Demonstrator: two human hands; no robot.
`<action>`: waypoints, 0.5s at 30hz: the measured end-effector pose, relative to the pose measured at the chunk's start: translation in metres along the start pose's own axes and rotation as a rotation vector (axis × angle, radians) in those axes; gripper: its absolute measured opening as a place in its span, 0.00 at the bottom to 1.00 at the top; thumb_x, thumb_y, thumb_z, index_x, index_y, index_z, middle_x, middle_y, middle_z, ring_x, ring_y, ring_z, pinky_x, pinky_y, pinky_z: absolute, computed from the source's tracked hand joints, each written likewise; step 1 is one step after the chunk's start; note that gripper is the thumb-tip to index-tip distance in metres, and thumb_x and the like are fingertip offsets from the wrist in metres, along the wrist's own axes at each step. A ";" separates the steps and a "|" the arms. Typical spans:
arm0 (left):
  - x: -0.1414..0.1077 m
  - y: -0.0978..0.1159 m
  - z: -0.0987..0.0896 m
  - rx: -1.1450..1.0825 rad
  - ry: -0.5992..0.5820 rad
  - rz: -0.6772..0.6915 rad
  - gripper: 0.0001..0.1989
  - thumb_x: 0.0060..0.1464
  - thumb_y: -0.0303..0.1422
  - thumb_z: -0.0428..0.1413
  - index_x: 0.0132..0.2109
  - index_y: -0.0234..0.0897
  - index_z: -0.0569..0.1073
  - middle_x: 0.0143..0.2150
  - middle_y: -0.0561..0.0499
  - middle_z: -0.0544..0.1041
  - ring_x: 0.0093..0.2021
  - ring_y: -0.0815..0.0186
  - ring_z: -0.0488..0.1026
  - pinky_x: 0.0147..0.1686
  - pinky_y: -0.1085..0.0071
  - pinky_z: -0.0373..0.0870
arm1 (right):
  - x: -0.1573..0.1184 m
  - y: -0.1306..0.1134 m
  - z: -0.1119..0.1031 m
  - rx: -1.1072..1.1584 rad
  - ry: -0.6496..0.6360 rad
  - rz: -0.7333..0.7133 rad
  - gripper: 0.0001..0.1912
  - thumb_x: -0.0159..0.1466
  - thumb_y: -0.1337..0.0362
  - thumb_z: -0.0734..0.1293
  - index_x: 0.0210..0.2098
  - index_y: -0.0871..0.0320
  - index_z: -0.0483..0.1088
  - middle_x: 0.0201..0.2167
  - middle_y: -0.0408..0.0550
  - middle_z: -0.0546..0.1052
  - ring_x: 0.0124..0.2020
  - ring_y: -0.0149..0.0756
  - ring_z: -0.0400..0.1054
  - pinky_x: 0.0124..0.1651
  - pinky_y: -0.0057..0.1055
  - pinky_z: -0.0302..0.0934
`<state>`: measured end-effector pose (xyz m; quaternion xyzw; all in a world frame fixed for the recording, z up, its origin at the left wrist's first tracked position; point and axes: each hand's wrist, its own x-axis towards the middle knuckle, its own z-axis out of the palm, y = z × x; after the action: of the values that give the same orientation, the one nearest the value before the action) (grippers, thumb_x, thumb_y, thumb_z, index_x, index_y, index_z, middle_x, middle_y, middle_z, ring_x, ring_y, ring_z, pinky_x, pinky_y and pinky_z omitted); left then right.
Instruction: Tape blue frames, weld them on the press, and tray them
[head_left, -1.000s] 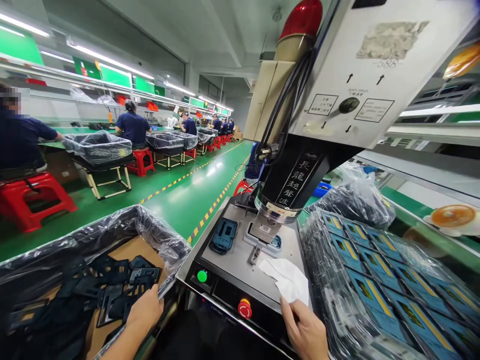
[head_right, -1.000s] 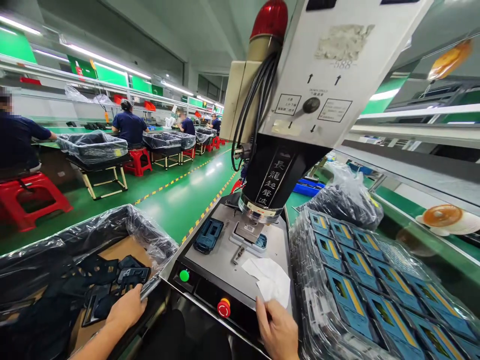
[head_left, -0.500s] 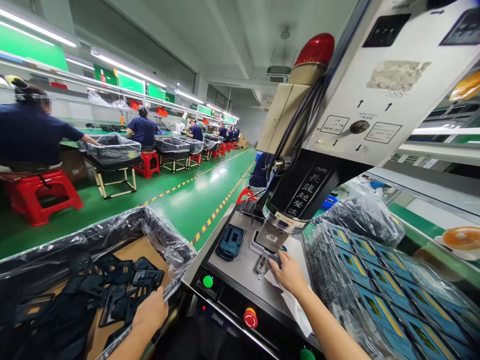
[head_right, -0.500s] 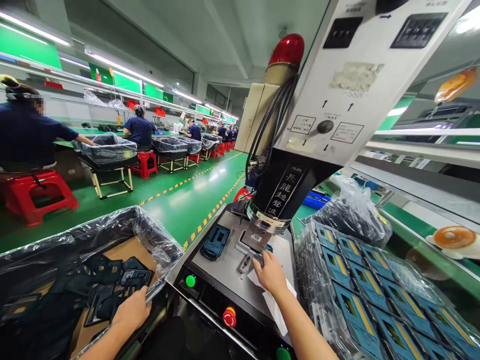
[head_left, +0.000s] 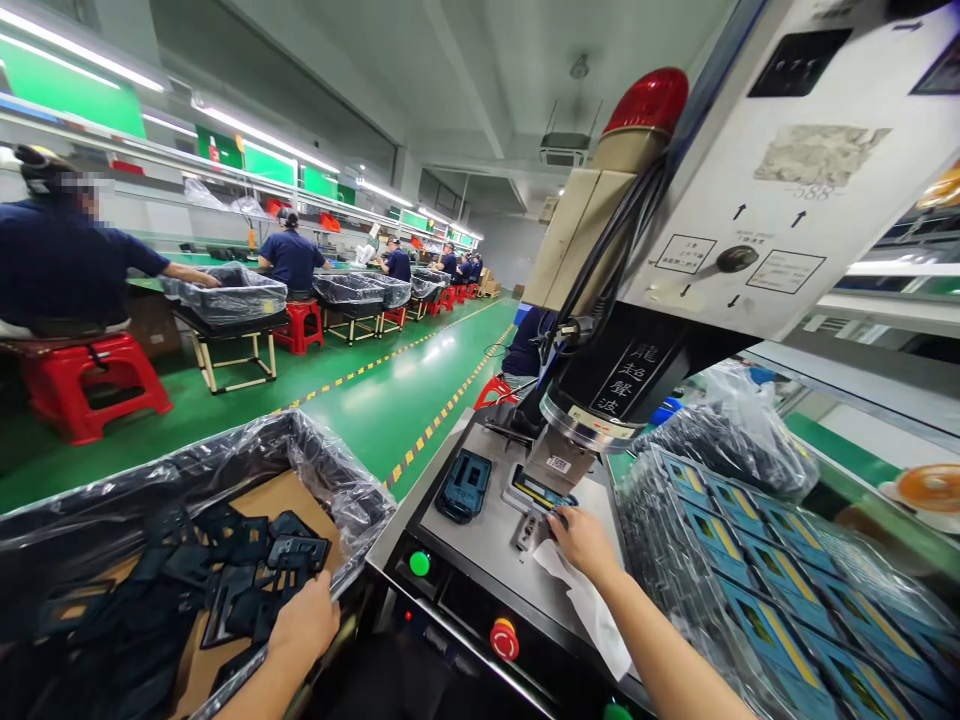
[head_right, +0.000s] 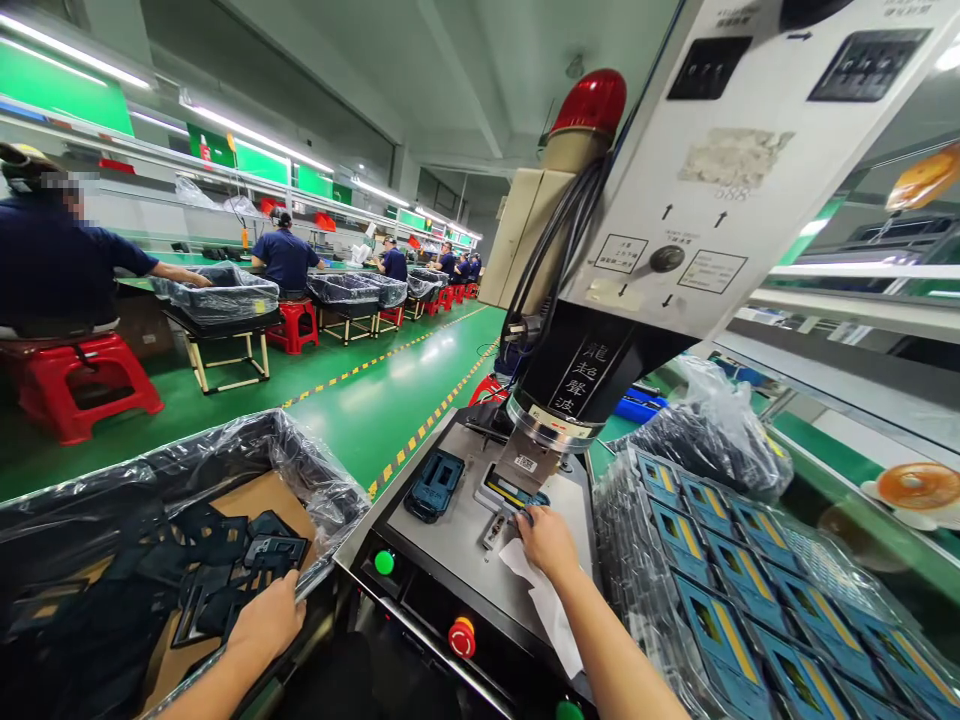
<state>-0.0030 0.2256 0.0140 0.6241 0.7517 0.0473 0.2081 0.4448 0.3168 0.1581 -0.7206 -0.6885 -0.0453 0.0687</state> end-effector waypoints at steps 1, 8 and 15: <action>0.000 0.000 0.000 0.000 -0.002 0.000 0.11 0.57 0.29 0.45 0.47 0.36 0.67 0.46 0.38 0.76 0.45 0.50 0.76 0.44 0.55 0.69 | 0.002 0.001 -0.001 -0.002 -0.002 0.003 0.21 0.68 0.58 0.55 0.47 0.64 0.74 0.43 0.59 0.78 0.46 0.46 0.71 0.49 0.36 0.60; 0.000 -0.001 0.001 0.001 0.006 0.020 0.11 0.57 0.30 0.45 0.46 0.36 0.66 0.45 0.40 0.75 0.45 0.50 0.76 0.44 0.54 0.69 | 0.013 -0.005 -0.002 -0.022 0.038 0.035 0.19 0.67 0.56 0.58 0.41 0.59 0.78 0.40 0.56 0.78 0.44 0.45 0.72 0.46 0.35 0.60; 0.002 -0.002 0.003 0.012 0.012 0.013 0.11 0.57 0.30 0.46 0.47 0.36 0.66 0.45 0.40 0.75 0.45 0.51 0.76 0.44 0.55 0.69 | 0.017 -0.020 0.008 -0.019 0.114 0.084 0.21 0.67 0.55 0.57 0.41 0.59 0.78 0.41 0.58 0.77 0.44 0.46 0.71 0.46 0.37 0.59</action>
<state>-0.0042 0.2262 0.0099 0.6298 0.7491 0.0480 0.1996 0.4254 0.3362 0.1533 -0.7458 -0.6519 -0.0900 0.1030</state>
